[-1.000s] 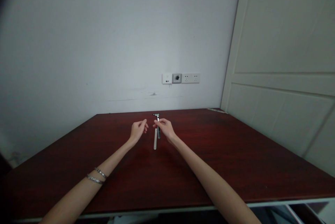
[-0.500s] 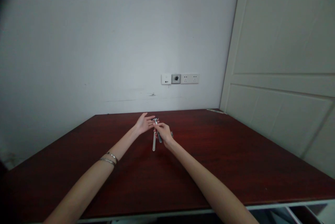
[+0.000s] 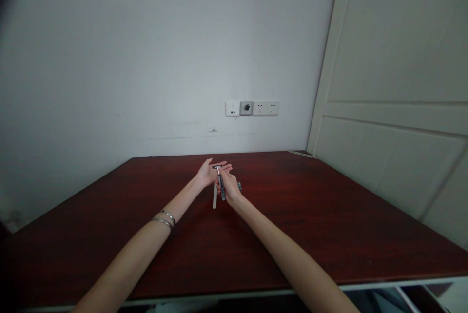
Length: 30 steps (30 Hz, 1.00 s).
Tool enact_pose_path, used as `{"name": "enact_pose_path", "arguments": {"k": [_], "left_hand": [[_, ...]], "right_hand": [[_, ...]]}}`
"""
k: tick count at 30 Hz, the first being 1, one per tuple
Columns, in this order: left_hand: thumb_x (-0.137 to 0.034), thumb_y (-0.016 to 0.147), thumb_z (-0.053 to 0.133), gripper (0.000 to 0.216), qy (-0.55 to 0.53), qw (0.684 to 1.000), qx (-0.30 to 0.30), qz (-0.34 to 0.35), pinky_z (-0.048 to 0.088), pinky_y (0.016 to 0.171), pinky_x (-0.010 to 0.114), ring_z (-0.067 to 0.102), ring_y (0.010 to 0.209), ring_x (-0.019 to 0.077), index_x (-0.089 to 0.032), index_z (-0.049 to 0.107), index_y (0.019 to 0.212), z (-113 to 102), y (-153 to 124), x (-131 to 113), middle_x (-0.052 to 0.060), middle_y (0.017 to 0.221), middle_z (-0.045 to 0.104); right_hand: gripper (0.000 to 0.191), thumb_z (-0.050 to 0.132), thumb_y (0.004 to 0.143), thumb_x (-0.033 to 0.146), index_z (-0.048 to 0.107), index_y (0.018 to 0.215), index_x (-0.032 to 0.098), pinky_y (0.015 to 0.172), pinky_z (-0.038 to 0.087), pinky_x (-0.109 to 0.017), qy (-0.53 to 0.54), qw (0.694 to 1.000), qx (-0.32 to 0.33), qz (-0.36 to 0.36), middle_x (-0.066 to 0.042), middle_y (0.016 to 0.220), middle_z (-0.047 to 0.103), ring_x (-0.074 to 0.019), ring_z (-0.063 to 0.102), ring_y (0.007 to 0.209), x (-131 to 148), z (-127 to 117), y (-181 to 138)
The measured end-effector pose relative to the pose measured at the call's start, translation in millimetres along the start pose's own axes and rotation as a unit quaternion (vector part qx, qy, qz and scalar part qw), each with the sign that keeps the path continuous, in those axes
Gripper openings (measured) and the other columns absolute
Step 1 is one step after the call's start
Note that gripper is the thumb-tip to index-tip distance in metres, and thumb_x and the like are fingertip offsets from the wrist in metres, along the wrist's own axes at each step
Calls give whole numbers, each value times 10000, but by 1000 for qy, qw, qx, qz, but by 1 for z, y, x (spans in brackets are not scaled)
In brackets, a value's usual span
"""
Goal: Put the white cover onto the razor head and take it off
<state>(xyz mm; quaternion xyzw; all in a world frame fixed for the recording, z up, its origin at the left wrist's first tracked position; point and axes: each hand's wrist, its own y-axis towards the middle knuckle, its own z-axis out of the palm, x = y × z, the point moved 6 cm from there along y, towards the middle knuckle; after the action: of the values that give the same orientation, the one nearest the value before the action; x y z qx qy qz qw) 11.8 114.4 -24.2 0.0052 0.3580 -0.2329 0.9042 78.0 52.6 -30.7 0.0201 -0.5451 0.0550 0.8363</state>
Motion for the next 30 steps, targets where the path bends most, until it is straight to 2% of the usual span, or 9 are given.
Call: {"name": "enact_pose_path", "arguments": {"k": [7, 12, 19, 25, 30], "left_hand": [[-414, 901, 199, 537, -21, 1000, -5, 19, 528, 727, 425, 620, 954, 303, -20, 437, 1177, 9, -6, 1, 268, 1087, 574], [-399, 903, 199, 580, -42, 999, -8, 18, 540, 714, 388, 614, 966, 310, 46, 412, 1206, 12, -8, 5, 306, 1105, 547], [-369, 903, 218, 560, -49, 999, -21, 10, 553, 681, 375, 608, 975, 318, 52, 426, 1207, 10, -8, 8, 299, 1060, 574], [-365, 910, 186, 590, -52, 998, -18, 5, 552, 667, 349, 640, 896, 290, 88, 393, 1225, 5, -1, 10, 303, 1058, 564], [-362, 913, 169, 567, -36, 999, -29, 6, 537, 625, 347, 652, 795, 260, 49, 442, 1192, 0, 3, 9, 256, 969, 605]], "right_hand": [[361, 640, 701, 464, 438, 641, 170, 279, 177, -126, -8, 1000, -25, 0, 55, 482, 456, -14, 313, 330, -4, -5, 2], [366, 656, 687, 455, 437, 621, 169, 267, 173, -125, -26, 999, -40, -12, 52, 486, 450, -15, 322, 335, -4, -8, 3], [358, 656, 689, 438, 436, 594, 171, 259, 167, -130, -33, 999, -40, 2, 50, 476, 444, -18, 314, 329, -9, -10, 5], [383, 659, 676, 469, 440, 588, 168, 261, 167, -127, -47, 998, -37, -7, 46, 475, 446, -18, 314, 333, -9, -11, 5], [402, 657, 669, 498, 443, 596, 165, 261, 172, -122, -60, 997, -39, -15, 45, 482, 448, -15, 319, 337, -7, -10, 4]]}}
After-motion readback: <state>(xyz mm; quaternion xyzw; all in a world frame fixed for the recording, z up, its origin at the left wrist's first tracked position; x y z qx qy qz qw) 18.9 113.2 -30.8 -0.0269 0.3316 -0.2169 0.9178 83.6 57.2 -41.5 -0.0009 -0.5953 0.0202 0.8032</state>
